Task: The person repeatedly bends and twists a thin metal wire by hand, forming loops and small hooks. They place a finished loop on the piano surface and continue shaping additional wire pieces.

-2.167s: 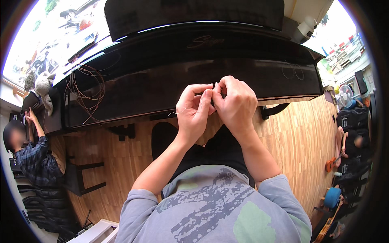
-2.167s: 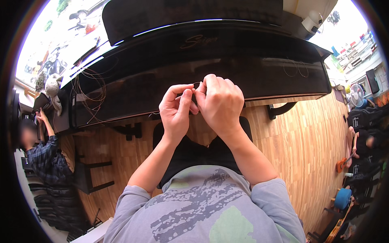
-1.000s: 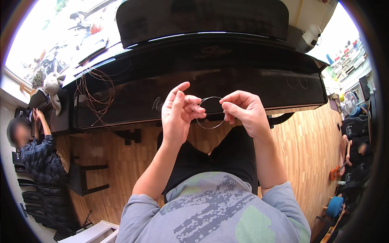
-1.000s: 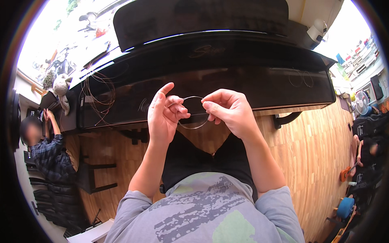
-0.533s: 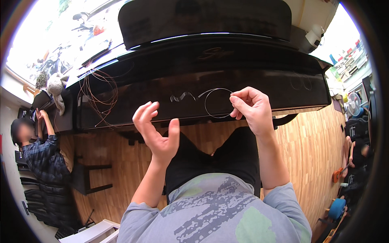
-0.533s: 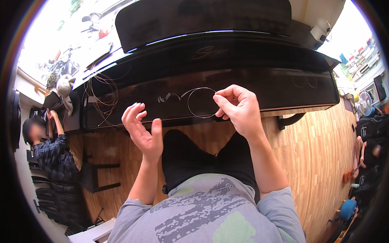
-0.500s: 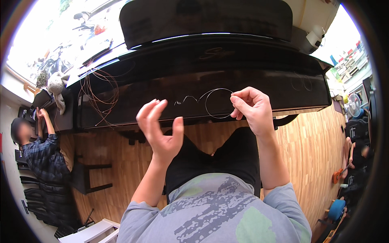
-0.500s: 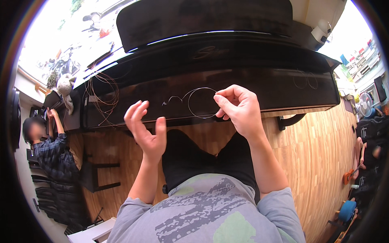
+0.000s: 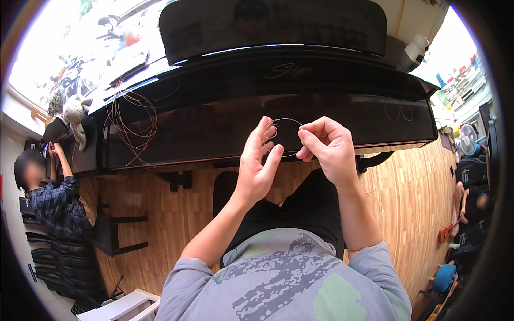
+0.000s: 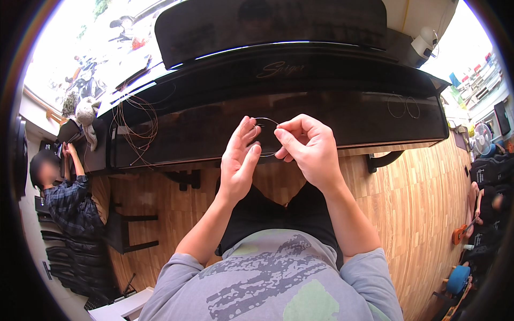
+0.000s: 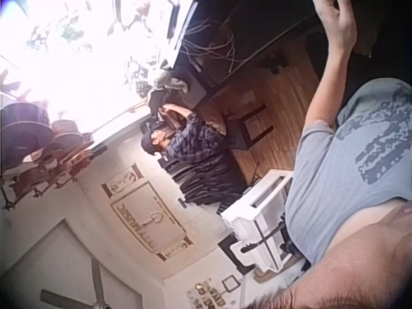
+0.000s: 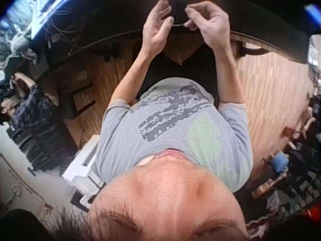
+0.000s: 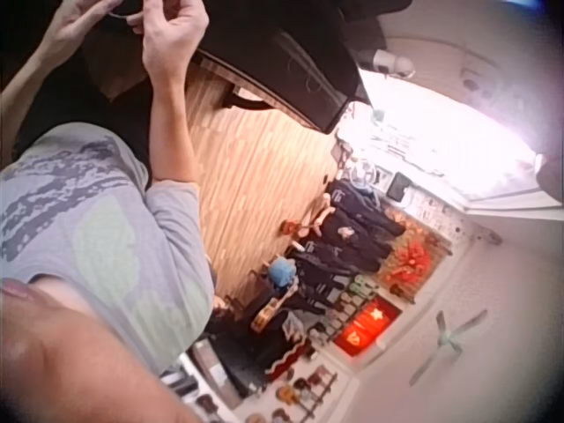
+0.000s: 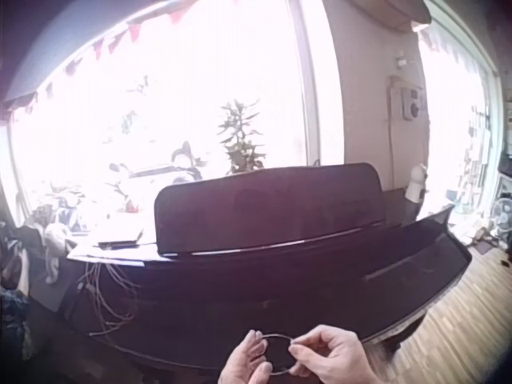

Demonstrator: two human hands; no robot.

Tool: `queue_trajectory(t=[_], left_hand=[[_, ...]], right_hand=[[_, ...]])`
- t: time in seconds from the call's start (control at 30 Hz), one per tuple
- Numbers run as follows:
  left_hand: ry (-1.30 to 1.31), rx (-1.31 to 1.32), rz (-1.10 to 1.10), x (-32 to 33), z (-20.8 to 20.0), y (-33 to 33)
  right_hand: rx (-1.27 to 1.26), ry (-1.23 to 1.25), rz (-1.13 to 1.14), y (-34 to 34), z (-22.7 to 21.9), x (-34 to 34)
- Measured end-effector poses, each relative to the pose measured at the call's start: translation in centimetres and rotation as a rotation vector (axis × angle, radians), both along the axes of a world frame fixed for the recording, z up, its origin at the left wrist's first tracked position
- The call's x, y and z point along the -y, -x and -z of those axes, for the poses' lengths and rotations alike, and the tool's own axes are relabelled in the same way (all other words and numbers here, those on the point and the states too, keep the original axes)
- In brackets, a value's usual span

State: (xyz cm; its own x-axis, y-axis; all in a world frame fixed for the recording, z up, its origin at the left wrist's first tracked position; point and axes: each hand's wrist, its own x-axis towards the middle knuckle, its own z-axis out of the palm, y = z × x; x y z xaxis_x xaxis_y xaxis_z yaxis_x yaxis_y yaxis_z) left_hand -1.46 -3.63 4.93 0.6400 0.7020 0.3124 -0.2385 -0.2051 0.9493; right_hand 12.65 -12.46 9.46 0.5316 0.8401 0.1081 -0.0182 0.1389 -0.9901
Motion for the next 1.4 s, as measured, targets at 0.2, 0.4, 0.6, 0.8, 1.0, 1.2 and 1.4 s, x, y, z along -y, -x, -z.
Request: queue_trajectory(t=[0.2, 0.4, 0.6, 0.8, 1.0, 1.2, 1.4], left_hand=[[0.436, 0.336, 0.229, 0.4, 0.0, -1.1], [0.517, 0.408, 0.356, 0.1, 0.4, -0.6], [0.519, 0.396, 0.309, 0.1, 0.5, -0.4], [-0.051, 0.065, -0.051, 0.0, 0.6, -0.4], [-0.396, -0.284, -0.271, -0.8, -0.5, 0.3], [-0.444, 0.003, -0.394, -1.3, 0.8, -0.3], [-1.046, -0.089, -0.615, -2.3, 0.1, 0.0]], right_hand=[[0.031, 0.014, 0.026, 0.6, 0.2, -0.1], [0.048, 0.023, 0.027, 0.2, 0.3, 0.1], [-0.092, 0.005, -0.059, -0.1, -0.2, 0.2], [0.061, 0.019, 0.046, 0.0, 0.1, 0.1], [0.183, 0.013, 0.120, 0.9, 0.3, 0.0], [0.220, 0.016, 0.111, 1.4, 0.3, -0.3], [0.243, 0.028, 0.081, 1.6, 0.8, -0.3]])
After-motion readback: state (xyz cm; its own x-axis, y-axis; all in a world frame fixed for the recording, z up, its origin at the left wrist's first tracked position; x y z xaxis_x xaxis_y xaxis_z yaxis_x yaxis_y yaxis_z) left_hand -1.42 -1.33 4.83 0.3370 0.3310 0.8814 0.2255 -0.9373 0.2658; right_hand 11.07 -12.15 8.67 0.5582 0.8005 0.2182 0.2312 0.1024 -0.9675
